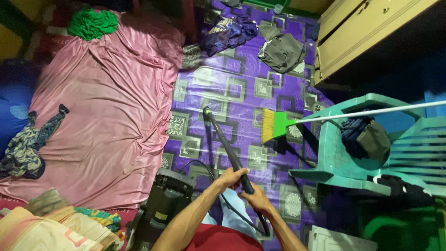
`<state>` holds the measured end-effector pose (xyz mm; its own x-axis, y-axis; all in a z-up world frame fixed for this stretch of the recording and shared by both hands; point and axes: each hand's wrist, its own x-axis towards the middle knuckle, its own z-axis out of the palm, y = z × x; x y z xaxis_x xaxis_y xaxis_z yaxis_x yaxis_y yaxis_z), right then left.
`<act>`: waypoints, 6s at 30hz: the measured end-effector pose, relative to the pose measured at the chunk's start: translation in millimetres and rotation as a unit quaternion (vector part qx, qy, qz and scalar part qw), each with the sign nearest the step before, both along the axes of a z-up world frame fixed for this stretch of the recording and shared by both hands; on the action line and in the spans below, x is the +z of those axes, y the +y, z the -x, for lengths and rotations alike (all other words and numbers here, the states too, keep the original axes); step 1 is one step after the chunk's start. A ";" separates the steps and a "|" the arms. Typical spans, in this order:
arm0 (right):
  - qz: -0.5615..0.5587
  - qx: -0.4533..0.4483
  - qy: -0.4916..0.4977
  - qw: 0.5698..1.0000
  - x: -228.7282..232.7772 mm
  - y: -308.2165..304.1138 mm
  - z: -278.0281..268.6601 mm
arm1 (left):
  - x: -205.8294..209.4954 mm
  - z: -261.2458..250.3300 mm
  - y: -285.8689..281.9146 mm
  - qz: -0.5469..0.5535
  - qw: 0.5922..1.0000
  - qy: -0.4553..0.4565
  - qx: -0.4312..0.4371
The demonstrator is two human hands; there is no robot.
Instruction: The person uses a handheld vacuum cleaner to clean a patterned purple floor in a cluttered room. After vacuuming, the person picks up several pieces of clothing from the floor, folds them, and places them into a pink laundry basket.
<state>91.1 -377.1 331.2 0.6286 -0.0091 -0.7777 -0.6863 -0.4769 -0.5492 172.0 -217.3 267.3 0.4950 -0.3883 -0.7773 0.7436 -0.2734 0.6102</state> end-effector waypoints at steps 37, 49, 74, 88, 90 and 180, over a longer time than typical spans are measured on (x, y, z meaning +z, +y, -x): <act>0.031 0.051 -0.044 0.997 69.6 -19.2 -186.1 | -105.2 -198.4 -44.7 0.109 0.881 0.318 0.332; 0.025 0.035 -0.030 0.999 42.2 26.4 -277.8 | -125.9 -280.6 4.9 0.115 0.925 0.254 0.257; 0.061 0.016 -0.113 0.992 7.1 111.3 -418.0 | -164.6 -407.5 51.3 0.012 0.952 0.161 0.261; 0.026 0.043 -0.056 0.997 60.7 55.6 -309.7 | -127.5 -275.2 11.5 0.037 0.953 0.280 0.106; 0.014 0.032 -0.066 0.997 63.3 51.6 -296.4 | -119.5 -260.8 7.3 0.072 0.939 0.316 0.120; 0.025 0.088 -0.098 0.991 6.1 143.3 -472.2 | -149.8 -443.7 109.0 -0.028 0.965 0.122 0.231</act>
<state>563.3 -233.9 337.3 0.7629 0.0784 -0.6417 -0.4730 -0.6089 -0.6367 615.7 -108.2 117.4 0.4045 -0.1237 -0.9061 0.9139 0.0931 0.3952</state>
